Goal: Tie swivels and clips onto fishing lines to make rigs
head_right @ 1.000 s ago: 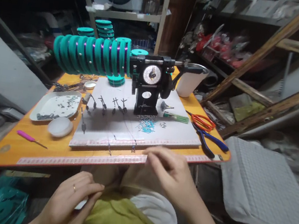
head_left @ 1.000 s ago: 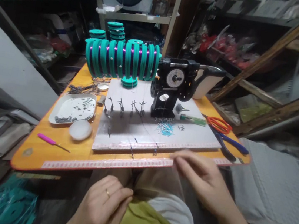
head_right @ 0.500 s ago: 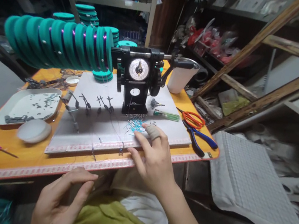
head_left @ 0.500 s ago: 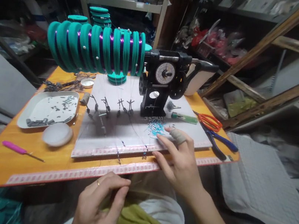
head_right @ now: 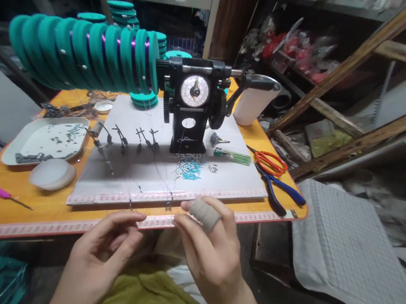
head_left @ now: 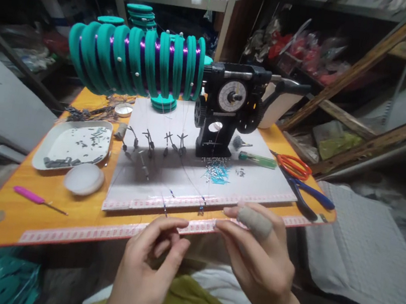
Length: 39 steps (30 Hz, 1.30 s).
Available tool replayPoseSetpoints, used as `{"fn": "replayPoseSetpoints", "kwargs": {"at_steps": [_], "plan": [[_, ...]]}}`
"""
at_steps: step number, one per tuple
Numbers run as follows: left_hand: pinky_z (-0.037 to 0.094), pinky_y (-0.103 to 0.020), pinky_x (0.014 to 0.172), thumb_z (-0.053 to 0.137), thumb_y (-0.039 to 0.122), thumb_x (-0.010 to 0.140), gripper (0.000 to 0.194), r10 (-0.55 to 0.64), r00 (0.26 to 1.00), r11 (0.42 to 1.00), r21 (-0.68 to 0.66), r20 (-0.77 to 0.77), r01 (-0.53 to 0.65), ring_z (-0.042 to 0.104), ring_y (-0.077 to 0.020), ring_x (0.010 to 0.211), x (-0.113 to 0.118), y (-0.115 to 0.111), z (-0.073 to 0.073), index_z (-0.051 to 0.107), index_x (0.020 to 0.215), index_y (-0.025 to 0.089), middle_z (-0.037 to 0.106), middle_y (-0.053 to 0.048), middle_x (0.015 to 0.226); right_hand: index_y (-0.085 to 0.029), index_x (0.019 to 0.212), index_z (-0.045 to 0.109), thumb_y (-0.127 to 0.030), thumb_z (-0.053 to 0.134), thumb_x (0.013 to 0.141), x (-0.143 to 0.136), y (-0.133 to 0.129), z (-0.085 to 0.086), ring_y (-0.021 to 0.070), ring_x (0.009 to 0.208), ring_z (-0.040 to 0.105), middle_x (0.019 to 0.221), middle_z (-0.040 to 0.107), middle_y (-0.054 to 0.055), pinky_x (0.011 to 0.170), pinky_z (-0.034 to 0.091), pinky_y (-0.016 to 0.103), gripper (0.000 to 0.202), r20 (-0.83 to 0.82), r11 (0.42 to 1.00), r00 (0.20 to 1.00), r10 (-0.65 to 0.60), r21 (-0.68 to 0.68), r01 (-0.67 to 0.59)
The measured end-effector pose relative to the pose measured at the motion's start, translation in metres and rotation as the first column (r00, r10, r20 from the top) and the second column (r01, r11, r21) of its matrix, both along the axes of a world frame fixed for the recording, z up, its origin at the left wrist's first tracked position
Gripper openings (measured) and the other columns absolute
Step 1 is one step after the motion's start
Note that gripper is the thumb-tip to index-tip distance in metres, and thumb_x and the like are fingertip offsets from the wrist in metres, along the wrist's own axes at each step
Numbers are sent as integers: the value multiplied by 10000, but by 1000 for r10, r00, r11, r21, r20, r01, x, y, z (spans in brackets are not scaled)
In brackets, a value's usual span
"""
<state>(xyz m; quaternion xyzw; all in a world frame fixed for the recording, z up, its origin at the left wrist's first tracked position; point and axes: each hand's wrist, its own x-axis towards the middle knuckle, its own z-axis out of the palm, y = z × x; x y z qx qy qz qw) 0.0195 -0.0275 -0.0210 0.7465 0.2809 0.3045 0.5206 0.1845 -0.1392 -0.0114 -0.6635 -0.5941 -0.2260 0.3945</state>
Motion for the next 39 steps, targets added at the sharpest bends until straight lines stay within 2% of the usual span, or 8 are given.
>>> {"fn": "replayPoseSetpoints", "kwargs": {"at_steps": [6, 10, 15, 20, 24, 32, 36, 39], "plan": [[519, -189, 617, 659, 288, 886, 108, -32, 999, 988, -151, 34, 37, 612, -114, 665, 0, 0, 8, 702, 858, 192, 658, -18, 763, -149, 1076, 695, -44, 685, 856, -23, 3, 5, 278, 1083, 582, 1046, 696, 123, 846, 593, 409, 245, 51, 995, 994, 100, 2, -100], [478, -167, 538, 684, 317, 866, 164, 67, 996, 969, -243, 61, -50, 564, -99, 592, -7, 5, 8, 691, 782, 176, 623, -4, 689, -196, 1029, 679, -29, 626, 874, -31, 8, 5, 246, 1040, 622, 1057, 673, 112, 852, 595, 386, 234, -225, 996, 970, 88, 29, -83], [450, -160, 515, 718, 353, 838, 187, 84, 990, 932, -360, 117, -36, 502, -81, 552, -11, 6, 10, 706, 775, 177, 634, -4, 679, -264, 1028, 728, -186, 713, 881, -50, 21, 2, 203, 980, 678, 1055, 695, 67, 766, 602, 282, 168, -774, 972, 604, 187, 59, -226], [443, -165, 502, 728, 363, 823, 204, 88, 988, 927, -373, 130, -34, 513, -93, 554, -11, 4, 11, 699, 758, 171, 590, -3, 644, -300, 856, 776, -259, 757, 861, -52, 31, 1, 171, 941, 693, 948, 730, 21, 780, 575, 253, 45, -923, 934, 234, 307, 245, -259], [450, -177, 507, 714, 336, 839, 164, 72, 989, 946, -324, 129, -27, 489, -88, 538, -14, 6, 8, 700, 788, 181, 593, -4, 670, -298, 870, 787, -203, 760, 851, -47, 35, 10, 165, 972, 697, 1114, 732, 36, 770, 578, 239, 101, -924, 896, 188, 332, 247, -370], [496, -173, 568, 678, 248, 861, 41, 117, 976, 968, -242, 181, -71, 580, -107, 633, -15, 4, 13, 690, 883, 215, 659, -10, 760, -284, 857, 800, -208, 766, 840, -53, 42, 12, 169, 867, 730, 890, 779, 21, 822, 597, 283, 85, -948, 911, 112, 296, 246, -330], [411, -145, 496, 696, 198, 832, 37, 164, 974, 971, -200, 158, -131, 451, -71, 542, -13, 3, 14, 685, 796, 197, 554, 30, 647, -266, 812, 787, -285, 815, 795, -60, 41, 4, 50, 471, 536, 869, 744, 16, 427, 476, 156, 38, -942, 903, -196, 272, 320, -286], [360, -136, 449, 725, 195, 811, 46, 191, 966, 965, -213, 176, -153, 386, -55, 499, -12, 1, 13, 693, 780, 203, 544, 42, 622, -251, 774, 769, -310, 852, 747, -66, 42, 1, 33, 443, 456, 878, 706, 23, 337, 375, 121, 106, -861, 894, -413, 296, 402, -198]]}}
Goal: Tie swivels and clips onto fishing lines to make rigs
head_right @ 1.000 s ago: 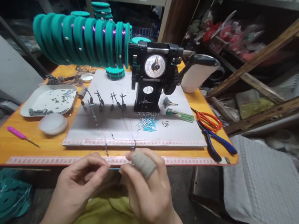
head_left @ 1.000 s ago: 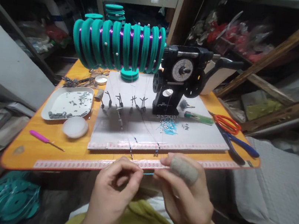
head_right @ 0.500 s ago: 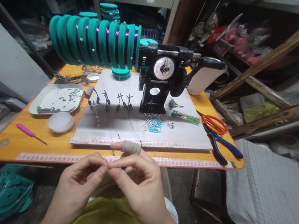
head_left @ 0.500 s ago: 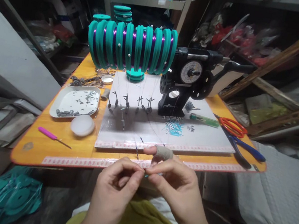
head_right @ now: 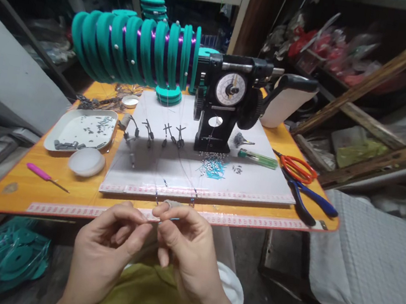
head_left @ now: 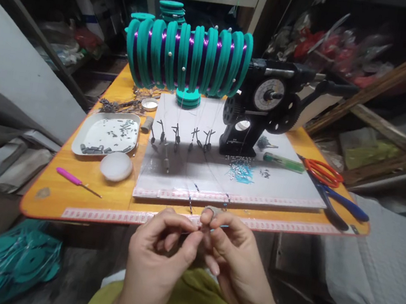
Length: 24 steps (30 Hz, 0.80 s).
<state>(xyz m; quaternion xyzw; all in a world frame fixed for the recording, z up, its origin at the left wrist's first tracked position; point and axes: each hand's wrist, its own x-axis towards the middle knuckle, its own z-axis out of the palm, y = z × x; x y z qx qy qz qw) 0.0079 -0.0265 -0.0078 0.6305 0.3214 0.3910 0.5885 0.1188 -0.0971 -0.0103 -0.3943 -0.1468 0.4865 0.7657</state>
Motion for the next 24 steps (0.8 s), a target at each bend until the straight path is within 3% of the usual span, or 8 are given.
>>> {"fn": "replayPoseSetpoints", "kwargs": {"at_steps": [4, 9, 14, 17, 24], "plan": [[437, -169, 474, 724, 203, 820, 27, -30, 999, 998, 48, 11, 30, 488, -76, 515, 0, -3, 1, 740, 831, 221, 642, 9, 680, -249, 767, 764, -313, 857, 748, -5, 1, 0, 34, 492, 499, 848, 686, 3, 427, 477, 116, 115, -113, 999, 993, 23, 38, -19], [527, -181, 547, 714, 140, 810, 104, -26, 999, 984, 177, -19, 29, 660, -122, 639, 1, -3, 6, 743, 844, 234, 725, -7, 770, -246, 759, 768, -317, 857, 755, -6, 0, 0, 15, 486, 501, 891, 701, -1, 464, 493, 108, 114, -150, 999, 988, 46, 23, -43], [565, -174, 611, 689, 90, 796, 128, -22, 999, 978, 205, -44, 31, 706, -128, 693, 3, -2, 9, 704, 817, 216, 722, 7, 776, -234, 775, 776, -305, 856, 758, -7, -1, -1, 12, 480, 548, 875, 707, -1, 475, 494, 96, 108, -168, 998, 984, 63, 26, -59], [538, -174, 566, 657, 88, 802, 117, -25, 998, 980, 197, -60, 36, 676, -118, 644, 3, -3, 9, 685, 805, 202, 701, -2, 759, -227, 785, 778, -292, 845, 774, -9, 0, -1, 15, 500, 577, 863, 707, -5, 480, 491, 81, 95, -182, 996, 980, 79, 43, -72], [375, -164, 445, 627, 58, 780, 170, 22, 994, 958, 288, -104, 9, 435, -58, 490, 2, -3, 9, 638, 782, 227, 625, 54, 686, -218, 799, 774, -313, 834, 790, -10, 0, -1, 13, 513, 596, 873, 705, -15, 479, 487, 72, 113, -173, 996, 981, 85, 34, -81]]}}
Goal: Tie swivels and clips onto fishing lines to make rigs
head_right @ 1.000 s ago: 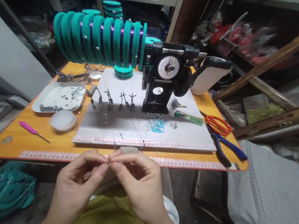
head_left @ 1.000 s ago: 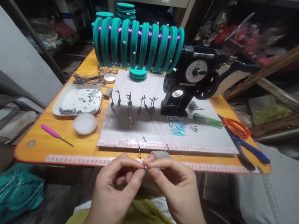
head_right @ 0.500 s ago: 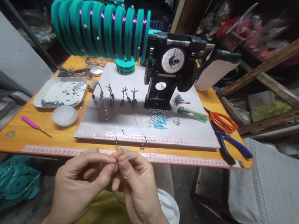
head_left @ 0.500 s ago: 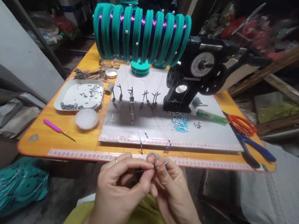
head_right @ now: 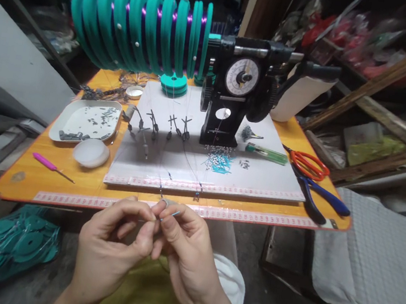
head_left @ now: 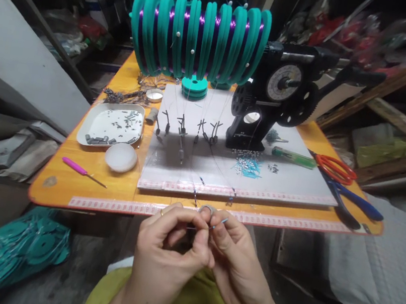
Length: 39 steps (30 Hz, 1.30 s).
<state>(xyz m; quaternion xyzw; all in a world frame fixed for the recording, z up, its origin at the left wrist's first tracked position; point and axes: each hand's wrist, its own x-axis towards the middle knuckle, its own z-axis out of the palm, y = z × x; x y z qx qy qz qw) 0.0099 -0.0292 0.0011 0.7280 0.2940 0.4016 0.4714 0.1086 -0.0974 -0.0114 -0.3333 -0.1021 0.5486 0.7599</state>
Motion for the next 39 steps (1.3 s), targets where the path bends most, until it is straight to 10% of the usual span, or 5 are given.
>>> {"fn": "replayPoseSetpoints", "kwargs": {"at_steps": [39], "plan": [[354, -147, 435, 625, 44, 768, 186, -15, 998, 993, 113, -56, 22, 388, -50, 476, -5, 2, 6, 606, 787, 228, 584, 78, 650, -207, 831, 760, -254, 778, 848, 2, -1, 3, 2, 481, 591, 903, 664, -8, 459, 486, 65, 53, 74, 999, 997, 37, 29, -39]]}}
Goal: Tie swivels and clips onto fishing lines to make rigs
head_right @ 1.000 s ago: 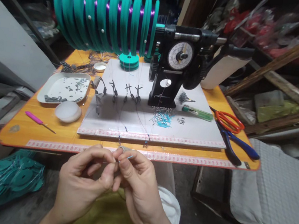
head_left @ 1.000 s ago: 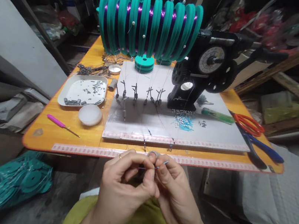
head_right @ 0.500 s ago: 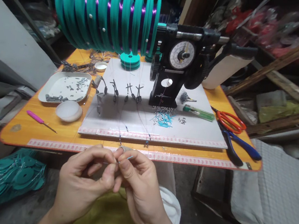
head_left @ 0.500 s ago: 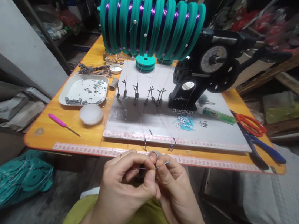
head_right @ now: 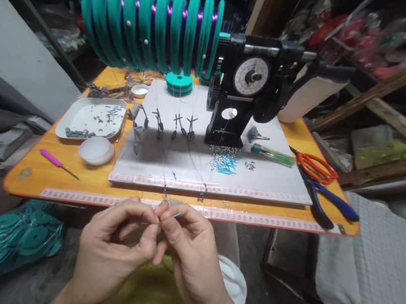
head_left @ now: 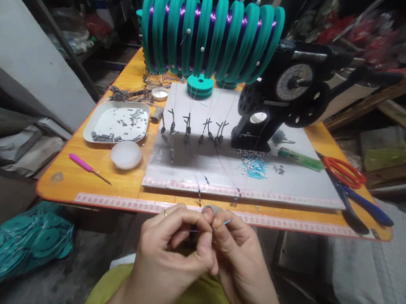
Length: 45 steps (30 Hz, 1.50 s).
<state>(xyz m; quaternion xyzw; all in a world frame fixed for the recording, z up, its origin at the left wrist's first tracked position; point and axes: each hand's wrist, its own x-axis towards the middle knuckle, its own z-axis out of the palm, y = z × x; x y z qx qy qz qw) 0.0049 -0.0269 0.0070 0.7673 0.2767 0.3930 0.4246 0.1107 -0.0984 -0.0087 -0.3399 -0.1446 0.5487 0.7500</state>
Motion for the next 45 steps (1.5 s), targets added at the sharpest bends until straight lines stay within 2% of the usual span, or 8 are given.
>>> {"fn": "replayPoseSetpoints", "kwargs": {"at_steps": [5, 12, 25, 33, 42, 45], "plan": [[377, -138, 431, 649, 54, 767, 160, -3, 1000, 1000, 15, 12, 3, 435, -48, 480, 1, 2, 2, 636, 796, 211, 625, 54, 667, -211, 807, 758, -265, 791, 830, -1, 2, 4, 4, 453, 549, 914, 662, 3, 436, 497, 91, 67, 28, 1000, 1000, -13, -10, 14], [376, -141, 422, 602, 41, 766, 176, 2, 999, 994, -112, 39, 3, 408, -42, 458, 1, 0, -2, 589, 778, 216, 591, 66, 669, -217, 804, 772, -273, 810, 809, -4, 3, 4, 11, 467, 545, 902, 670, 4, 436, 508, 97, 68, -29, 999, 1000, -12, -36, 11], [351, -162, 436, 594, 44, 752, 175, 11, 1000, 998, -64, -7, -12, 351, -68, 492, -1, 0, -3, 587, 762, 219, 503, 71, 605, -203, 816, 761, -291, 807, 815, -4, 0, 1, 35, 482, 604, 906, 683, 9, 428, 497, 99, 99, -24, 998, 1000, -18, -55, 16], [350, -168, 434, 600, 52, 746, 162, 37, 999, 998, -47, -5, -37, 360, -68, 491, 0, -1, -4, 586, 757, 213, 532, 59, 617, -204, 808, 765, -281, 809, 811, -5, 1, 2, 25, 473, 586, 893, 684, 6, 427, 499, 97, 88, -50, 999, 999, -3, -49, 1], [354, -169, 442, 593, 44, 754, 174, 17, 1000, 998, -53, -18, -18, 363, -66, 491, -1, -1, -5, 581, 762, 217, 501, 67, 607, -197, 817, 757, -286, 798, 824, -5, 0, 0, 34, 478, 601, 906, 687, 11, 429, 495, 106, 98, -26, 998, 1000, -11, -55, 10], [361, -171, 450, 589, 43, 763, 174, 35, 999, 999, -6, -17, -35, 372, -65, 489, 0, -1, -2, 576, 763, 217, 505, 68, 602, -208, 828, 755, -278, 790, 833, -7, -1, 1, 34, 490, 605, 903, 677, -3, 425, 478, 100, 79, -1, 998, 999, -35, -49, 35]]}}
